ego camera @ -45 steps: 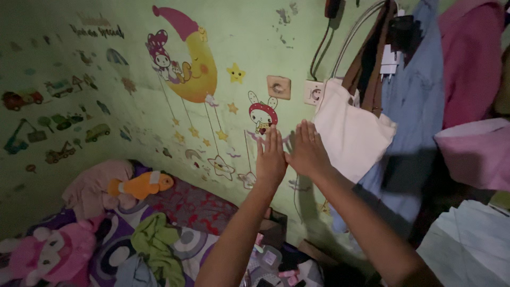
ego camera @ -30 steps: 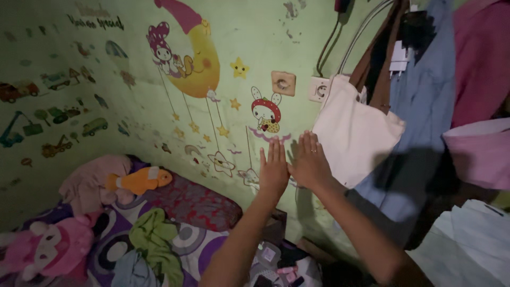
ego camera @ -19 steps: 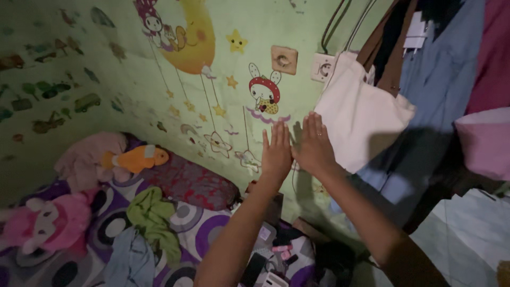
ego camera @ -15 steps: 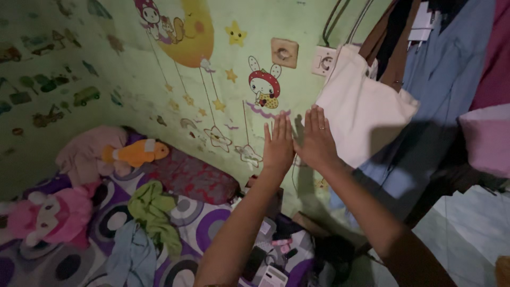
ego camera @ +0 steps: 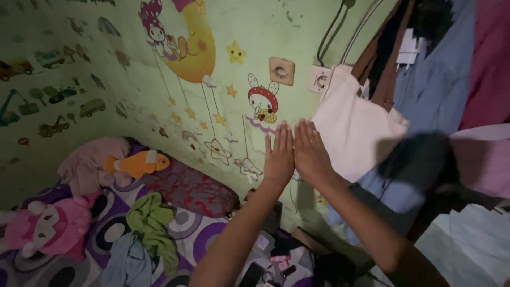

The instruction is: The person unplugs a black charger, connects a white charging cable to a white adapter, and plugs it into a wall socket. They then connect the cable to a smartphone and later to a small black electronic device, plugging the device's charger into the wall.

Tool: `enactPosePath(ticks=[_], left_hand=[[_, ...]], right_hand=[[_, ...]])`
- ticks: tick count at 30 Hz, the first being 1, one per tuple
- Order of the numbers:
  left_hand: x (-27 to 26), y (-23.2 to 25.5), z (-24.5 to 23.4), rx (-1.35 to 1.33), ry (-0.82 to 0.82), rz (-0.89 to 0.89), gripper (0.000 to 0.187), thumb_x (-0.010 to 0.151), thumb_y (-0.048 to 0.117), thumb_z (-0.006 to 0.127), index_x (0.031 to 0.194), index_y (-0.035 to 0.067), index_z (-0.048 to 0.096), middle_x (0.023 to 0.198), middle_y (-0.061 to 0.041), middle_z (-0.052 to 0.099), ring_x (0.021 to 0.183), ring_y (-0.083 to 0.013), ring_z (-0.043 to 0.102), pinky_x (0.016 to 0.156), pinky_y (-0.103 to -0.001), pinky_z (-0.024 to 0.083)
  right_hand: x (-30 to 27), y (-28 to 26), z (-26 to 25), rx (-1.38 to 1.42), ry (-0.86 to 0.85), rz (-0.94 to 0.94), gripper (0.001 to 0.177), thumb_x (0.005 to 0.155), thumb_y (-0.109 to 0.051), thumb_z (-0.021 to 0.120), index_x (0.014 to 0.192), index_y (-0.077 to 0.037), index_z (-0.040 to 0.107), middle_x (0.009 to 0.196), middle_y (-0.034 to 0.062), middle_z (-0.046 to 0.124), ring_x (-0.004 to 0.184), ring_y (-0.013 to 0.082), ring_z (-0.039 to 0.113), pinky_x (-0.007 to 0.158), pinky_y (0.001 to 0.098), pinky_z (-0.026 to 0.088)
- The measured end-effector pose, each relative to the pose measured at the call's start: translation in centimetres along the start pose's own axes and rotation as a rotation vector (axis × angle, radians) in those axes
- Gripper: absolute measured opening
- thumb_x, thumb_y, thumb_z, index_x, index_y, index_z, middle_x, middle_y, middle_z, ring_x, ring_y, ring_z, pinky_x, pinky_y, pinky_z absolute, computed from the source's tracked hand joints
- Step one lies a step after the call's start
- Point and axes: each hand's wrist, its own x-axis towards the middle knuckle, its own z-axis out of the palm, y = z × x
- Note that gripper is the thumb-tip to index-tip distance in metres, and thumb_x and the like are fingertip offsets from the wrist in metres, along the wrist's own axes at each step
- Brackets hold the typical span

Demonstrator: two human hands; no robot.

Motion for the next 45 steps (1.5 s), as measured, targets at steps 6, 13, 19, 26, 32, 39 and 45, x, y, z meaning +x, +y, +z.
enactPosePath(ticks=[6, 13, 19, 26, 32, 39, 45], left_hand=[[2.1, -0.3, -3.5, -0.217, 0.065, -0.015, 0.072, 0.093, 0.019, 0.060, 0.158, 0.001, 0.034, 0.167, -0.022, 0.026, 0.156, -0.0330, 0.025, 0.121, -0.058, 0.024], [6.5, -0.8, -9.0, -0.766, 0.210, -0.011, 0.042, 0.086, 0.013, 0.075, 0.126, 0.005, 0.066, 0.119, -0.017, 0.070, 0.113, -0.0352, 0.064, 0.102, -0.053, 0.047], [13.7, 3.4, -13.2, -1.060, 0.441, -0.065, 0.028, 0.090, 0.012, 0.073, 0.115, 0.001, 0.071, 0.107, -0.022, 0.074, 0.096, -0.0380, 0.071, 0.087, -0.043, 0.056], [19.8, 7.3, -15.3, -1.303, 0.478, -0.136, 0.033, 0.092, 0.007, 0.067, 0.124, -0.002, 0.066, 0.116, -0.024, 0.071, 0.106, -0.0397, 0.070, 0.092, -0.042, 0.055], [21.8, 8.7, -14.1, -1.210, 0.516, -0.053, 0.041, 0.090, 0.005, 0.066, 0.130, -0.005, 0.061, 0.121, -0.027, 0.066, 0.112, -0.0454, 0.063, 0.097, -0.047, 0.051], [23.2, 7.3, -13.9, -1.140, 0.523, -0.110, 0.044, 0.093, 0.006, 0.067, 0.136, 0.000, 0.058, 0.123, -0.023, 0.065, 0.116, -0.0421, 0.062, 0.101, -0.047, 0.050], [22.6, 4.6, -15.8, -1.108, 0.551, -0.235, 0.075, 0.083, 0.010, 0.075, 0.147, -0.005, 0.039, 0.141, -0.027, 0.050, 0.128, -0.0438, 0.050, 0.107, -0.047, 0.042]], right_hand=[[1.0, 0.2, -3.5, 0.170, 0.244, -0.072, 0.040, 0.093, -0.002, 0.059, 0.131, 0.009, 0.059, 0.138, 0.0302, 0.061, 0.131, 0.0406, 0.058, 0.117, 0.0456, 0.044], [4.9, 9.9, -14.2, -0.028, 0.672, -0.167, 0.028, 0.094, -0.005, 0.079, 0.119, 0.001, 0.069, 0.119, 0.0175, 0.070, 0.114, 0.0354, 0.064, 0.099, 0.0449, 0.050], [8.0, 17.6, -20.2, -0.094, 0.757, 0.068, 0.036, 0.091, -0.012, 0.083, 0.119, 0.002, 0.065, 0.122, 0.0222, 0.059, 0.115, 0.0405, 0.059, 0.099, 0.0474, 0.049], [11.7, 19.9, -20.8, -0.113, 0.640, 0.153, 0.054, 0.085, -0.030, 0.093, 0.114, 0.006, 0.066, 0.110, 0.0262, 0.063, 0.101, 0.0459, 0.060, 0.080, 0.0518, 0.050], [12.9, 20.1, -22.0, -0.077, 0.582, 0.199, 0.040, 0.080, -0.023, 0.087, 0.097, 0.005, 0.065, 0.100, 0.0274, 0.063, 0.094, 0.0474, 0.063, 0.080, 0.0530, 0.052], [14.9, 18.1, -25.2, -0.085, 0.559, 0.137, 0.042, 0.079, -0.017, 0.081, 0.111, 0.004, 0.063, 0.111, 0.0304, 0.059, 0.095, 0.0483, 0.062, 0.077, 0.0533, 0.053], [13.6, 16.5, -27.2, -0.055, 0.517, 0.004, 0.040, 0.084, -0.015, 0.077, 0.119, -0.003, 0.065, 0.108, 0.0212, 0.063, 0.099, 0.0422, 0.063, 0.082, 0.0495, 0.053]])
